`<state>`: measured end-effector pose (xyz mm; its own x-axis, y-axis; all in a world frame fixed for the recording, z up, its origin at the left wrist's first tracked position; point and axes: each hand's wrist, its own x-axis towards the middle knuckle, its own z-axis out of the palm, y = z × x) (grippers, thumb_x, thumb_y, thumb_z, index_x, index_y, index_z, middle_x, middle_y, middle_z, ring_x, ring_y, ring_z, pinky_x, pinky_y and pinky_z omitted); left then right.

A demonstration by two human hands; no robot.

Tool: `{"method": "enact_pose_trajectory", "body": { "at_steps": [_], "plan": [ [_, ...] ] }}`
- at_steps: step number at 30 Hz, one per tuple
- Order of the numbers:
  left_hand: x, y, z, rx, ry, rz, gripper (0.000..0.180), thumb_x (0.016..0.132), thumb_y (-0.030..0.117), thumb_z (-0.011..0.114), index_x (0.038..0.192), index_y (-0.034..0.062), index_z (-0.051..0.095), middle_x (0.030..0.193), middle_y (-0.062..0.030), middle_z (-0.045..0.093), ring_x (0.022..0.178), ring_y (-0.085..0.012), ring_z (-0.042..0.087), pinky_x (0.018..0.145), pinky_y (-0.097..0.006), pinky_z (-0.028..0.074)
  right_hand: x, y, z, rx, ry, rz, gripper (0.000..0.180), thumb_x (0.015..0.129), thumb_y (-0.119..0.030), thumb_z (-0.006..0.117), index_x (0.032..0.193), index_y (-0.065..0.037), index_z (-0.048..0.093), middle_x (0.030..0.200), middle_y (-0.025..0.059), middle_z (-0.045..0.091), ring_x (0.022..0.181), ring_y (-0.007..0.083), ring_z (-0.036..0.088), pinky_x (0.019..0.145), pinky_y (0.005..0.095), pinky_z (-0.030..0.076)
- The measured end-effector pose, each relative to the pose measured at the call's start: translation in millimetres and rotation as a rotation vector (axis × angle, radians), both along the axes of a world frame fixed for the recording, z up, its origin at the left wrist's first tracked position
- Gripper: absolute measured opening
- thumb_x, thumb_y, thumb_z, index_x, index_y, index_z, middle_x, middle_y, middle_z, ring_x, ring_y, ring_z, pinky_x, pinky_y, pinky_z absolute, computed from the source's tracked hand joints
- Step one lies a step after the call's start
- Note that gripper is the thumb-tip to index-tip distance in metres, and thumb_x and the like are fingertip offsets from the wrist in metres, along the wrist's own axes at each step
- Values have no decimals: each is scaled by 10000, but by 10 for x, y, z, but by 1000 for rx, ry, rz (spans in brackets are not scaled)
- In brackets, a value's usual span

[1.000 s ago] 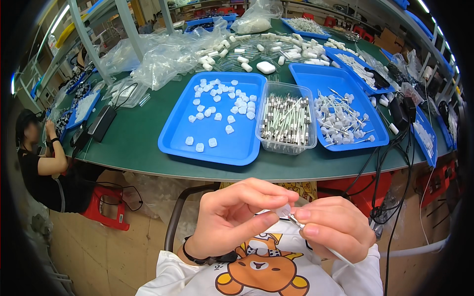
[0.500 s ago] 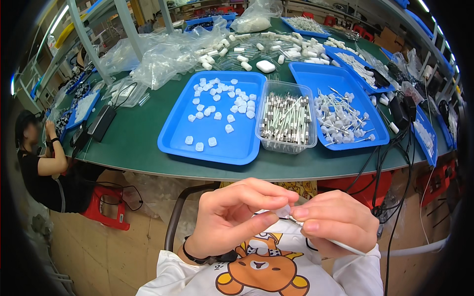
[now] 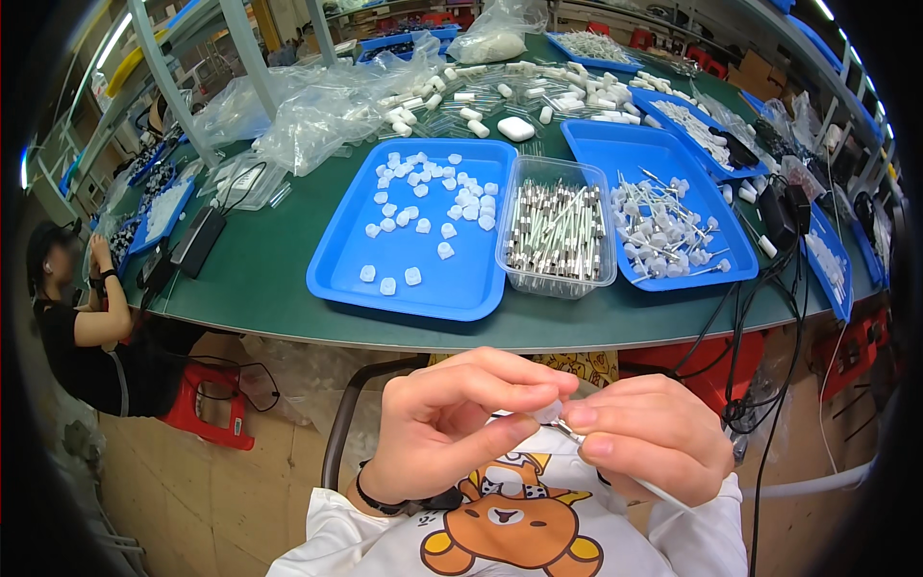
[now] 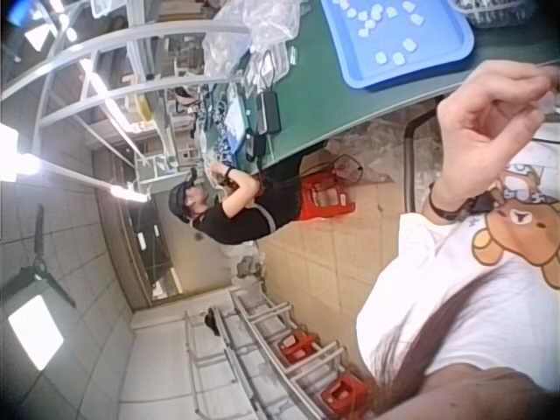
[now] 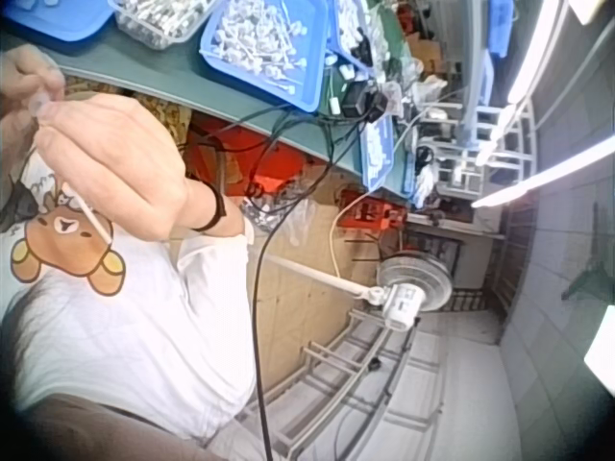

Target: Manually assembling small plastic caps onto metal tubes at a factory workbench.

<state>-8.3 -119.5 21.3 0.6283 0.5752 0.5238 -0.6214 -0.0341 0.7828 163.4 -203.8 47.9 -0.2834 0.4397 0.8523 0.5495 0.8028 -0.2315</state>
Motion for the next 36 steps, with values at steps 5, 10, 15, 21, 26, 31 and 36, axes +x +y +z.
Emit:
{"method": "enact_pose_trajectory", "body": {
  "at_steps": [5,10,15,21,26,31,36],
  "plan": [
    [11,2,-13,-15,-32,-31,285,755,-169,547,1004,-37,595,1096,-219,559,1066,-274,544,900,-367,459,-79,35,-23,102,21,-89,165,745,19,648,875,16,546,826,176,628,646,252,641,535,308,538],
    [68,-82,-2,-76,-31,92,138,780,-41,618,906,0,582,959,-212,602,861,-275,610,709,-360,518,-112,-2,-14,117,-18,-127,191,758,-24,655,894,10,526,831,162,618,650,249,642,535,306,546],
    [77,-92,3,-131,-36,59,135,783,-56,606,904,-1,581,971,-217,596,847,-277,615,698,-361,526,-100,-35,19,105,-66,-130,196,779,-40,640,915,13,510,849,163,608,660,247,643,540,309,548],
    [70,-78,16,-66,-26,92,143,768,-67,609,894,-4,591,967,-224,598,842,-283,617,699,-371,524,-91,9,1,124,-32,-107,160,801,-51,620,900,17,515,826,162,608,647,245,640,527,307,546],
    [74,-86,24,-50,-27,115,137,763,-65,609,885,-4,598,956,-218,604,839,-283,615,695,-368,520,-80,40,-10,144,-3,-70,117,807,-27,606,878,23,527,815,170,612,641,242,637,523,309,546],
    [86,-71,23,-10,-34,152,131,759,-67,610,874,-3,604,938,-206,613,826,-274,608,686,-361,510,10,11,-10,-5,46,37,223,750,-10,636,951,73,587,957,210,618,785,279,635,683,337,534],
    [75,-80,39,-26,-16,155,124,754,-64,614,861,-3,611,929,-202,621,826,-271,603,694,-358,498,44,-6,31,-146,124,80,274,738,-27,659,992,59,605,988,191,628,810,265,635,715,333,527]
  ]
}}
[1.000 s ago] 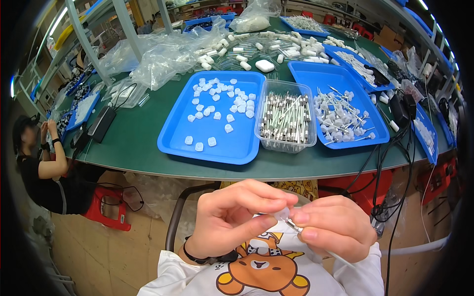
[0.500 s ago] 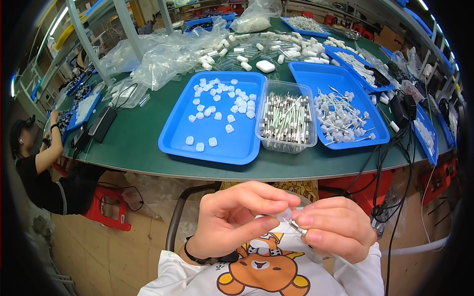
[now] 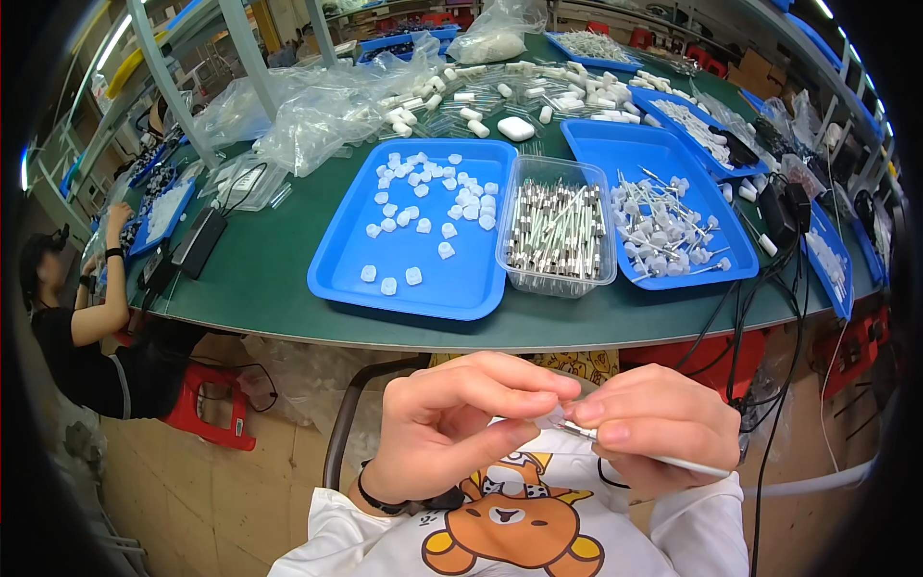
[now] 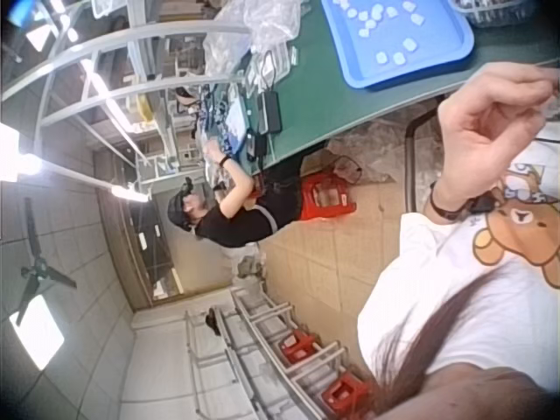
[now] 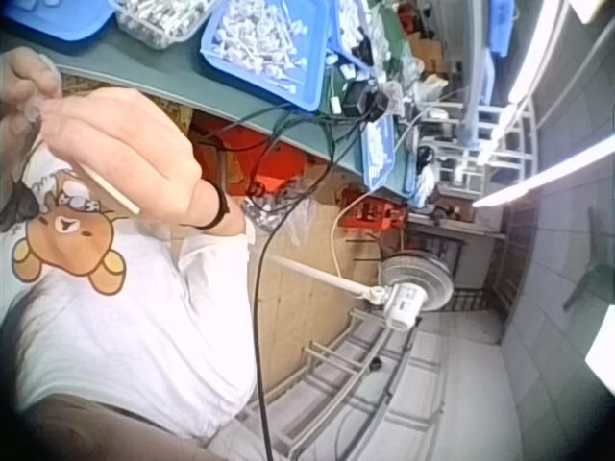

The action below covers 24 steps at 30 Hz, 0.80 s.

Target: Manually assembling small plastic caps onto metal tubes at a factory workbench.

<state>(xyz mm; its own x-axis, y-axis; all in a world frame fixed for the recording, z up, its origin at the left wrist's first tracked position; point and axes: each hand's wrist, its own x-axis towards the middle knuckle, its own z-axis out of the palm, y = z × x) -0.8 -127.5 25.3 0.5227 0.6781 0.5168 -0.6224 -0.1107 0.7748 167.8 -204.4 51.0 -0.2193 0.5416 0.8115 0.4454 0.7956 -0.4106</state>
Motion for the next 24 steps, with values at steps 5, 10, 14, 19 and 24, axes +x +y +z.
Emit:
{"method": "enact_pose_trajectory", "body": {
  "at_steps": [5,10,14,19,24],
  "plan": [
    [-5,-7,20,-1,18,4,123,749,-60,618,858,-4,612,921,-203,626,830,-269,601,699,-353,492,3,8,9,-43,48,27,278,733,-35,676,994,40,616,984,172,636,813,248,637,707,322,524],
    [-12,-1,19,12,25,2,119,755,-50,622,863,-2,612,924,-203,625,833,-269,600,700,-353,491,9,8,16,-33,26,26,261,751,-37,650,996,46,612,988,178,633,819,256,636,707,323,525],
    [-14,-6,11,-14,9,-9,123,760,-50,621,872,-1,612,934,-204,623,844,-273,600,710,-356,492,21,2,9,-2,-29,30,245,775,-43,611,998,58,607,994,195,626,832,267,633,715,333,523],
    [-20,-12,19,-32,13,-20,127,764,-53,616,880,-1,613,935,-208,622,869,-279,598,730,-363,492,37,11,14,11,-41,50,241,778,-38,602,996,65,604,994,209,621,842,269,632,724,343,520],
    [-27,-15,36,-48,32,-32,126,765,-49,616,882,-4,617,928,-211,623,878,-277,597,736,-361,490,49,4,21,12,-51,49,237,778,-34,602,994,64,605,998,207,622,844,265,632,727,341,521]
  ]
}}
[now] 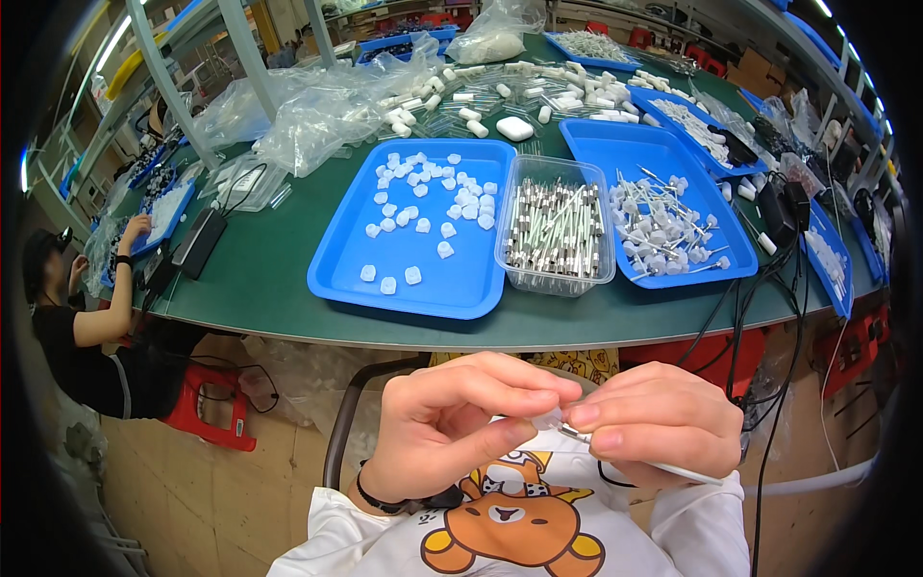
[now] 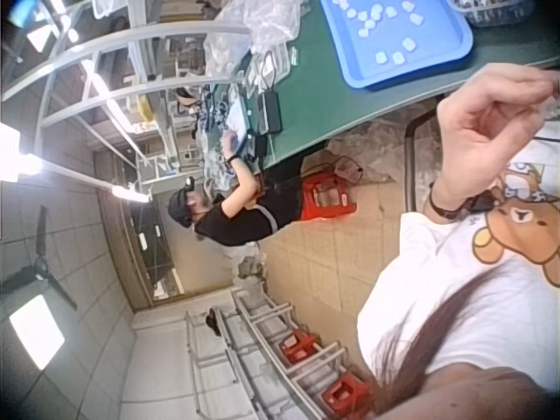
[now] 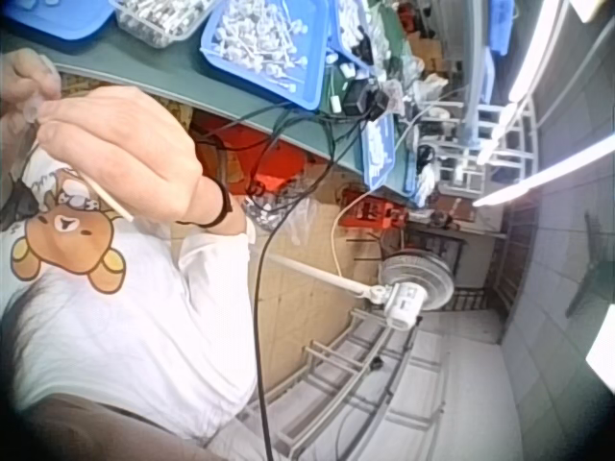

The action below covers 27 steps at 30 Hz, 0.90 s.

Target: Manually assembling small plastic caps onto metal tubes at a factory workbench.

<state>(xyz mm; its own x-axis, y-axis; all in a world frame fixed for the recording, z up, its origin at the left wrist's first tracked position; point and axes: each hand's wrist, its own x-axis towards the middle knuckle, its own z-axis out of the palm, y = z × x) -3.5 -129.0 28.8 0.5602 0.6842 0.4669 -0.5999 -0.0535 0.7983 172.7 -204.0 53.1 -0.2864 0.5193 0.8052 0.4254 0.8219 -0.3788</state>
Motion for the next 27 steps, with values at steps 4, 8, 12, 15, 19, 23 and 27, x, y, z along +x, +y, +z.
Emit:
{"method": "enact_pose_trajectory", "body": {
  "at_steps": [4,8,12,15,19,23,27],
  "plan": [
    [-4,1,-5,-1,1,0,128,758,-46,626,879,-5,620,928,-208,621,879,-273,597,734,-360,489,5,-6,27,-3,-40,-7,244,773,-35,608,992,71,602,995,215,620,832,264,634,717,340,526],
    [10,24,-44,95,-19,8,188,750,-99,600,918,-15,612,982,-206,598,930,-271,586,780,-354,487,-36,25,-55,93,-1,-47,250,756,-25,622,981,81,597,979,227,618,806,276,637,695,340,534],
    [5,66,-113,169,-64,-13,278,742,-191,548,976,-50,599,1084,-215,561,1027,-274,569,854,-337,493,-50,51,-86,119,-2,-68,253,737,-14,637,966,85,595,965,229,619,791,285,637,681,341,537],
    [11,64,-115,182,-37,47,248,745,-177,566,956,-53,603,1060,-213,574,1006,-267,579,832,-327,500,-60,83,-101,151,-23,-94,262,724,-14,649,960,87,595,960,227,620,787,283,637,678,341,537],
    [26,25,-104,188,-13,126,223,739,-157,599,932,-47,616,1012,-200,601,969,-255,592,798,-317,504,-59,77,-95,157,-30,-118,276,715,-21,657,962,86,594,952,220,622,787,279,638,677,341,537],
    [46,2,-74,329,8,237,229,715,-151,629,911,-34,626,974,-182,622,915,-259,611,755,-314,510,-39,59,-66,154,-86,-135,285,720,-35,656,973,82,595,946,214,626,795,270,638,668,328,533],
    [56,9,-74,405,-4,291,232,690,-139,659,888,-19,633,935,-173,637,856,-263,629,723,-322,519,-30,51,-46,151,-107,-148,274,723,-33,667,981,42,614,957,166,640,784,215,637,616,275,497]
  ]
}}
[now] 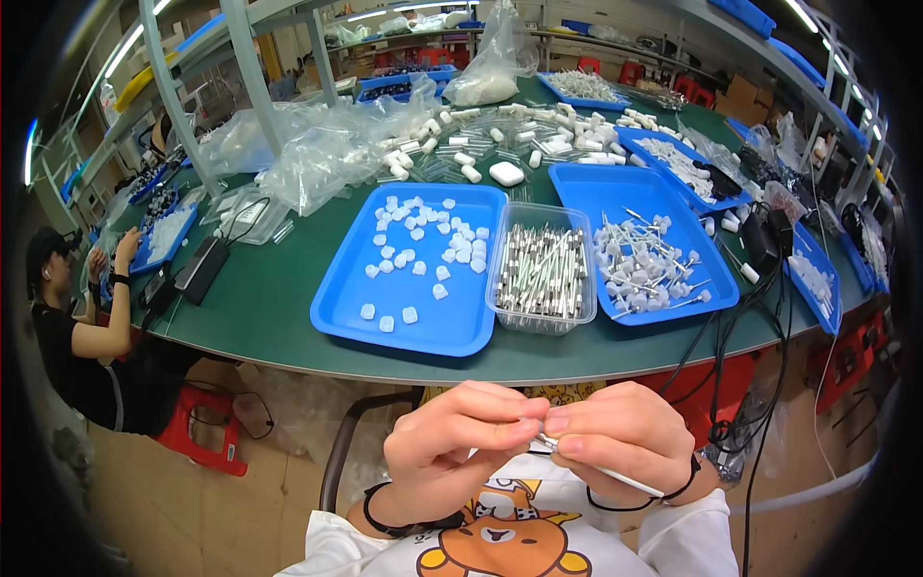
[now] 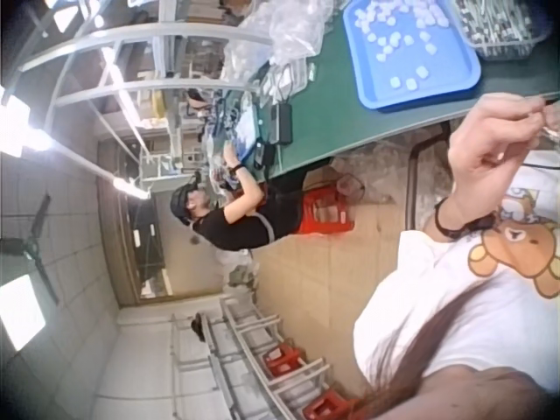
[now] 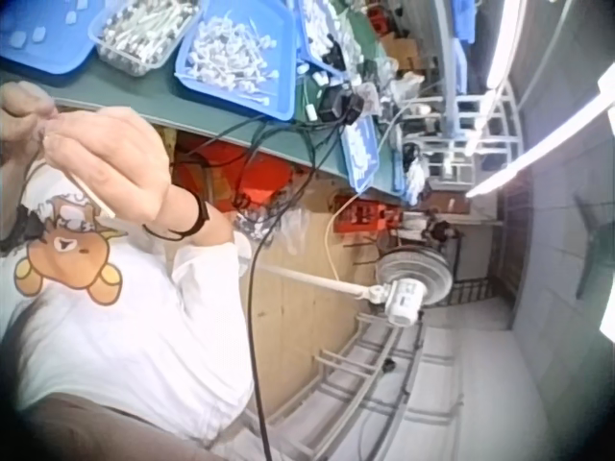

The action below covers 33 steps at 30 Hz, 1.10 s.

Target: Manually assembling small plastic caps onto metal tubes at a factory workbench.

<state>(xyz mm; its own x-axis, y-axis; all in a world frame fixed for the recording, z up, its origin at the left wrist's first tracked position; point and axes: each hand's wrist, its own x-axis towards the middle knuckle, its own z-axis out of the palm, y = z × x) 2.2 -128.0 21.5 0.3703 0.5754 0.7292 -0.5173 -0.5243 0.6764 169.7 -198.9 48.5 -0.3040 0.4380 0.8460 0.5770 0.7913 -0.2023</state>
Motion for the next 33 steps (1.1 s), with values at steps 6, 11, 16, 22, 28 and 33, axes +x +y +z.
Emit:
{"method": "enact_pose_trajectory", "body": {
  "at_steps": [6,11,16,22,28,33],
  "plan": [
    [-14,23,7,36,17,1,252,674,-117,683,901,-13,649,936,-171,641,855,-255,633,717,-314,525,-6,4,19,-62,91,-20,276,687,-23,721,950,-5,641,878,88,670,719,163,634,551,237,417],
    [-94,14,88,2,141,-42,334,675,-84,700,994,-1,653,955,-149,643,833,-221,638,703,-280,527,23,60,7,-264,330,76,244,659,13,736,890,14,657,797,98,673,663,172,631,542,239,414],
    [-144,27,105,18,188,-61,324,683,-63,702,999,-3,657,921,-134,650,772,-185,642,651,-254,524,-4,49,-57,-403,519,162,192,672,48,715,854,58,654,797,131,668,680,183,631,574,259,446],
    [-175,32,109,38,202,-51,287,697,-46,696,979,-11,663,829,-125,655,741,-177,641,603,-237,506,-20,12,-51,-608,685,253,175,699,79,687,869,79,641,843,147,660,732,180,619,625,281,473],
    [-201,-2,177,60,261,-16,276,729,-43,669,1004,-23,649,813,-126,658,705,-178,642,590,-233,497,10,18,-79,-711,803,434,205,728,97,654,929,83,619,872,157,636,780,180,599,674,280,470],
    [-207,31,133,65,214,-75,259,755,-70,622,1012,-40,639,817,-143,656,712,-176,646,581,-237,496,6,17,-65,-751,803,482,180,756,96,623,936,88,613,884,158,626,785,187,608,674,277,486]
  ]
}}
